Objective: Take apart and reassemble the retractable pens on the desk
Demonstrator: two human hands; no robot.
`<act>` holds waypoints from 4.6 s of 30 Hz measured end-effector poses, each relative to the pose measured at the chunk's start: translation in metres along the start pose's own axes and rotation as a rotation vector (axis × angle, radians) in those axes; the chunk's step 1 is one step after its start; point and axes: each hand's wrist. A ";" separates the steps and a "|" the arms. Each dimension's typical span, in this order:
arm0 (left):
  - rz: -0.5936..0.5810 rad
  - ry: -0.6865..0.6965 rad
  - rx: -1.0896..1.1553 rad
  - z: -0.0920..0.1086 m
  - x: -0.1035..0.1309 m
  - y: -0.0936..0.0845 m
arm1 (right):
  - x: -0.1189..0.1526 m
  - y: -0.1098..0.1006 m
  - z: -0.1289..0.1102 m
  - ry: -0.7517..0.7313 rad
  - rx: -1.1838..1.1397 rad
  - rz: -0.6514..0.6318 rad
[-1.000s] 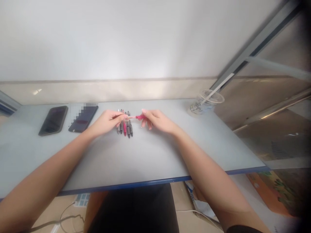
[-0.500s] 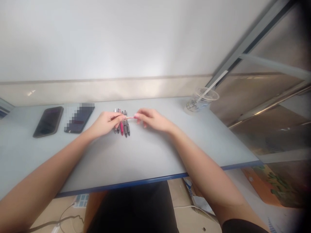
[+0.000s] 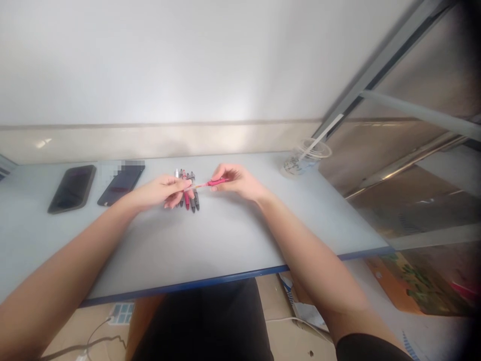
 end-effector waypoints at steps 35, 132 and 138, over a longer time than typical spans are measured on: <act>0.125 -0.045 0.137 -0.007 -0.002 0.011 | 0.010 0.022 -0.017 -0.333 0.343 0.477; 0.464 0.165 0.345 -0.009 -0.007 0.023 | 0.011 0.013 -0.016 0.063 0.313 0.021; 0.346 0.152 0.356 -0.005 -0.004 0.020 | 0.011 0.009 -0.018 0.137 0.337 -0.176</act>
Point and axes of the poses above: each hand's wrist, its own x-axis away from the middle knuckle, its own y-axis out of the palm, z = x × y, and after that the axes turned 10 degrees about z, right-handed
